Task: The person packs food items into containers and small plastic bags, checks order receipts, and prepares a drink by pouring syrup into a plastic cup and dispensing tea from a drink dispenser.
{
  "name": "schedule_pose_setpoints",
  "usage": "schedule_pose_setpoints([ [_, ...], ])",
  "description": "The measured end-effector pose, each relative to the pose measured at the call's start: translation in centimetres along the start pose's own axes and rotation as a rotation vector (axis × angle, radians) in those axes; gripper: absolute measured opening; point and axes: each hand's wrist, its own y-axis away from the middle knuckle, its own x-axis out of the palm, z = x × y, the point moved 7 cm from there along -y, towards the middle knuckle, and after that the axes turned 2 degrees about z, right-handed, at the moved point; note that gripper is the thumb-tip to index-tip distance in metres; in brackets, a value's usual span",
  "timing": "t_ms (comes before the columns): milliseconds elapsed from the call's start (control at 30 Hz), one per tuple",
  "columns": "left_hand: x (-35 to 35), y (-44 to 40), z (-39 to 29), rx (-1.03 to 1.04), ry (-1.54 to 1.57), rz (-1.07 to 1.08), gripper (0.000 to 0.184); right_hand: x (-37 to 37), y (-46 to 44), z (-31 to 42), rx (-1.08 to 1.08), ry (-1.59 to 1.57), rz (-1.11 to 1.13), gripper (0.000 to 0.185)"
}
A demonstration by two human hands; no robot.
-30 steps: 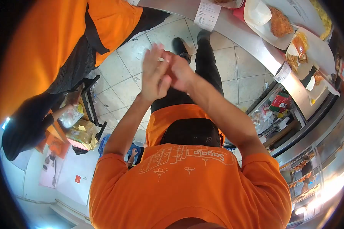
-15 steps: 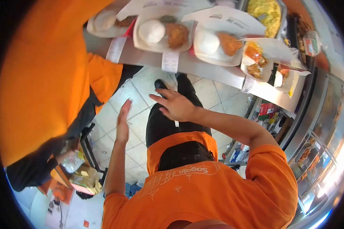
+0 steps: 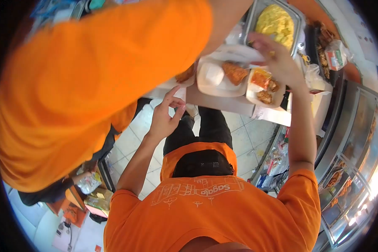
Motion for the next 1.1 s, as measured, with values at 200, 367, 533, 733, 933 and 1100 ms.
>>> schedule_pose_setpoints([
  [200,0.7,-6.5,-3.0,0.011,-0.103,0.054,0.058,1.2,-6.7,-3.3,0.151,0.457,0.373,0.032],
  [367,-0.4,-7.8,-2.5,0.041,-0.287,-0.086,0.021,2.2,-16.2,-9.5,0.143,1.115,0.379,0.036],
  [533,-0.4,-5.0,1.7,-0.023,-0.263,-0.2,0.019,2.4,-18.3,-10.0,-0.234,0.934,0.179,0.035],
  [733,-0.5,-1.9,3.9,-0.136,-0.127,-0.176,0.035,5.4,-16.9,-10.6,-0.195,1.217,0.277,0.035],
  [933,-0.4,-0.2,3.9,-0.279,-0.022,-0.142,0.035,12.5,-13.3,-5.5,-0.834,1.091,0.429,0.022],
  [1100,0.1,0.7,4.9,-0.317,-0.093,-0.183,0.035,17.7,-17.7,-6.9,-0.667,1.223,0.361,0.021],
])
